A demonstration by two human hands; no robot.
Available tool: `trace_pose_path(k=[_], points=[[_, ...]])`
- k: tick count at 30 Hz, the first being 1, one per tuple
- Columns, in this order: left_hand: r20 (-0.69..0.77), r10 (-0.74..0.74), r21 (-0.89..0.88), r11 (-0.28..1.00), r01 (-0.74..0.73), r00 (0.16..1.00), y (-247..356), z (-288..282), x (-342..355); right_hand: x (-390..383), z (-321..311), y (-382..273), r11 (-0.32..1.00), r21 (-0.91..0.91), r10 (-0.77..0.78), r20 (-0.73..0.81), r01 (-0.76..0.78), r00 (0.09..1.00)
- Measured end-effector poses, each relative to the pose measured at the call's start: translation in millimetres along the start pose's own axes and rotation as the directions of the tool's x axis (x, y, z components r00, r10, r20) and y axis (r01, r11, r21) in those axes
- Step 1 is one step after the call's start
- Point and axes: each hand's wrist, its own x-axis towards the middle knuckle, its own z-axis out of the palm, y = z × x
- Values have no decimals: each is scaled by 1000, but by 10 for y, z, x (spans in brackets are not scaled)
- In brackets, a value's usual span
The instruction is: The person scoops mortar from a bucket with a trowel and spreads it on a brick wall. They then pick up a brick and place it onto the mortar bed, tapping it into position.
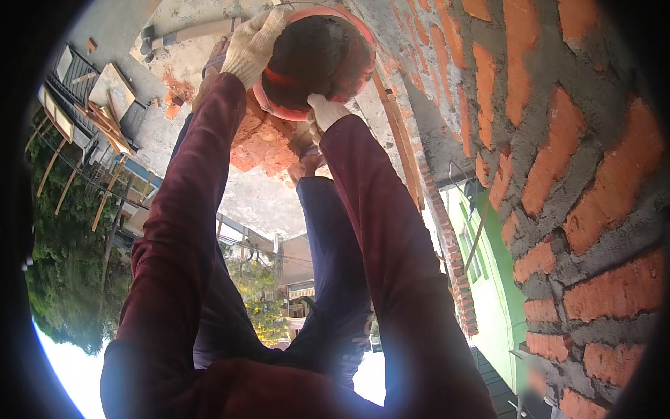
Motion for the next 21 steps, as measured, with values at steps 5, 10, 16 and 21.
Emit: trace_pose_path(k=[5,10,16,21], points=[[-79,123,-24,992,-125,989,-24,132,-57,-443,-163,108,995,101,-32,113,21,993],[22,105,-503,860,-79,994,-200,160,44,-451,-301,-333,989,55,-137,21,136,990],[-51,59,-69,996,-63,997,-243,66,17,-152,-203,-1,995,23,98,67,-100,993],[-83,-10,-71,997,4,997,-219,23,-87,-555,-262,-37,973,229,-22,163,-16,986]])
